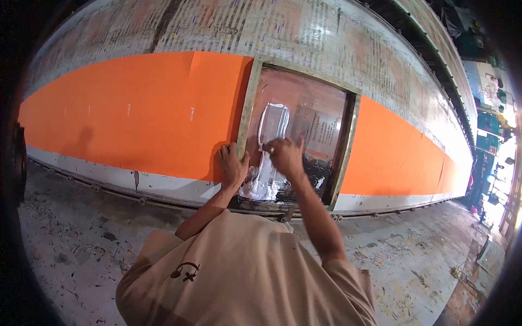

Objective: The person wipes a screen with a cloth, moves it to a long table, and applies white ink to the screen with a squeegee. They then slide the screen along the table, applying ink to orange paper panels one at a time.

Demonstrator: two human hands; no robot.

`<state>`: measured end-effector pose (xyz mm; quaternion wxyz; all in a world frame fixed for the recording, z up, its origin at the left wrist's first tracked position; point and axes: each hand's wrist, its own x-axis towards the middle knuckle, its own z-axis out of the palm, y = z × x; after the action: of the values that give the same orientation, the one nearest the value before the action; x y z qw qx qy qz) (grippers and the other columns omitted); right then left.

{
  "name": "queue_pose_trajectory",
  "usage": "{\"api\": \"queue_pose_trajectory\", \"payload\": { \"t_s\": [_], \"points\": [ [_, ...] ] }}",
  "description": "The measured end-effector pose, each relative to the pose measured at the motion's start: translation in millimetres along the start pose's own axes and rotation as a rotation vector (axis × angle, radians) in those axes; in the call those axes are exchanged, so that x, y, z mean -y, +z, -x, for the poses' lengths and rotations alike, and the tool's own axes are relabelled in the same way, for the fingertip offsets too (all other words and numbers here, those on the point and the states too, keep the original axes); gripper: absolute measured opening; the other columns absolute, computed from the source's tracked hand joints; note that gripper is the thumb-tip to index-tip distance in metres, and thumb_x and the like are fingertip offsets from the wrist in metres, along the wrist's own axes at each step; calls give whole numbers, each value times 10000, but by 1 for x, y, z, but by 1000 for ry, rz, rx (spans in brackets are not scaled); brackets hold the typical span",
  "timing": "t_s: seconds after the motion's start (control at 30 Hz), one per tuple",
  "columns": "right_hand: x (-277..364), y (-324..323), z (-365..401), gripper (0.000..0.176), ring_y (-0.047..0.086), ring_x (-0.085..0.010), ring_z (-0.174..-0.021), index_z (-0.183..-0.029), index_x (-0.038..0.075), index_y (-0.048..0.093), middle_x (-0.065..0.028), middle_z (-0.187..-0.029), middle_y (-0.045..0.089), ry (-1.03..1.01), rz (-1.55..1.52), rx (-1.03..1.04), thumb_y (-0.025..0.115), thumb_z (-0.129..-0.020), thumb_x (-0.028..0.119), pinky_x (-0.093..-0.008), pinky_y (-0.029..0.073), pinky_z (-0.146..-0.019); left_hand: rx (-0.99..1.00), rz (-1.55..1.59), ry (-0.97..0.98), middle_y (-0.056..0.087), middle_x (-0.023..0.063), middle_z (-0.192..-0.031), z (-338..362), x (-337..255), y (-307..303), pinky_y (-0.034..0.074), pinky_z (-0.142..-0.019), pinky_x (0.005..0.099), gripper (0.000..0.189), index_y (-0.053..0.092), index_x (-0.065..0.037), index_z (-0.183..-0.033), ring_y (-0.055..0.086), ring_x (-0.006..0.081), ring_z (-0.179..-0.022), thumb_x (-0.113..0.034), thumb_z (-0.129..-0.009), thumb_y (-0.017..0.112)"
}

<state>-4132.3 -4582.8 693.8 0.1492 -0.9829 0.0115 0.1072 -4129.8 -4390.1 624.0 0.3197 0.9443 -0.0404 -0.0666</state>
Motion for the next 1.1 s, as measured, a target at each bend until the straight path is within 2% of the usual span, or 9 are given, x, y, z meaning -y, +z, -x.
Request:
{"api": "queue_pose_trajectory", "payload": {
  "t_s": [0.03,0.17,0.23,0.4,0.53,0.63,0.73,0.9,1.1],
  "points": [
    [-8,-25,-13,227,705,-267,-1087,-1022,235,801,-4,-1062,771,120,-106,170,644,-918,107,-732,294,-1111,-4,17,-38,541,282,-1120,1,-3,-2,458,-903,554,450,532,8,-1181,541,455,-1080,-243,-871,741],
    [-26,-47,-62,207,737,-280,-966,-913,159,801,-69,-945,773,194,-450,68,606,-942,95,-491,509,-979,-32,115,-19,583,301,-1140,3,-2,2,470,-909,561,444,516,0,-1190,581,457,-1114,-225,-878,737],
    [-21,-14,-55,196,724,-315,-918,-1011,139,791,-94,-921,766,102,-124,-356,651,-879,104,-420,546,-927,129,256,-183,577,278,-1150,3,-15,-8,470,-891,557,523,483,14,-1274,584,459,-1102,-217,-876,732],
    [4,12,68,290,668,-247,-1130,-1132,159,765,-23,-1202,719,83,-146,-382,739,-846,197,-571,308,-1188,-12,246,-110,583,317,-1248,1,-18,-4,483,-942,525,614,445,47,-1353,592,475,-1167,-206,-874,735],
    [-100,-5,158,272,685,-203,-1070,-1013,21,806,-81,-1011,768,344,-713,-571,736,-758,85,-328,453,-1073,-84,217,3,586,337,-1307,7,-18,0,474,-1006,514,683,427,74,-1410,581,482,-1223,-199,-869,742],
    [-196,-5,230,368,679,-179,-723,-1102,-103,736,-123,-882,736,763,-1471,-643,526,-813,-16,-275,553,-648,-198,307,28,639,308,-1156,12,-51,13,500,-915,533,578,462,52,-1331,635,474,-1092,-165,-864,725],
    [-288,-7,260,343,601,-147,-659,-1043,-133,718,-94,-848,687,548,-1687,-736,512,-834,45,-288,501,-607,-151,442,-15,647,280,-1067,11,-107,74,512,-832,523,451,478,16,-1207,656,462,-986,-135,-849,708],
    [-403,-72,282,279,543,-131,-606,-960,-67,730,-50,-746,616,792,-1348,-655,576,-855,140,-270,448,-578,-182,264,-52,630,320,-1182,35,-192,211,478,-940,580,544,466,-7,-1287,613,502,-1126,-263,-873,711],
    [-430,-29,343,355,648,-178,-835,-1083,-64,721,-78,-922,665,694,-1433,-634,612,-861,190,-312,528,-722,-133,149,-90,613,278,-1223,84,-206,199,458,-945,593,521,493,-27,-1301,582,493,-1162,-261,-891,712]
  ]
}}
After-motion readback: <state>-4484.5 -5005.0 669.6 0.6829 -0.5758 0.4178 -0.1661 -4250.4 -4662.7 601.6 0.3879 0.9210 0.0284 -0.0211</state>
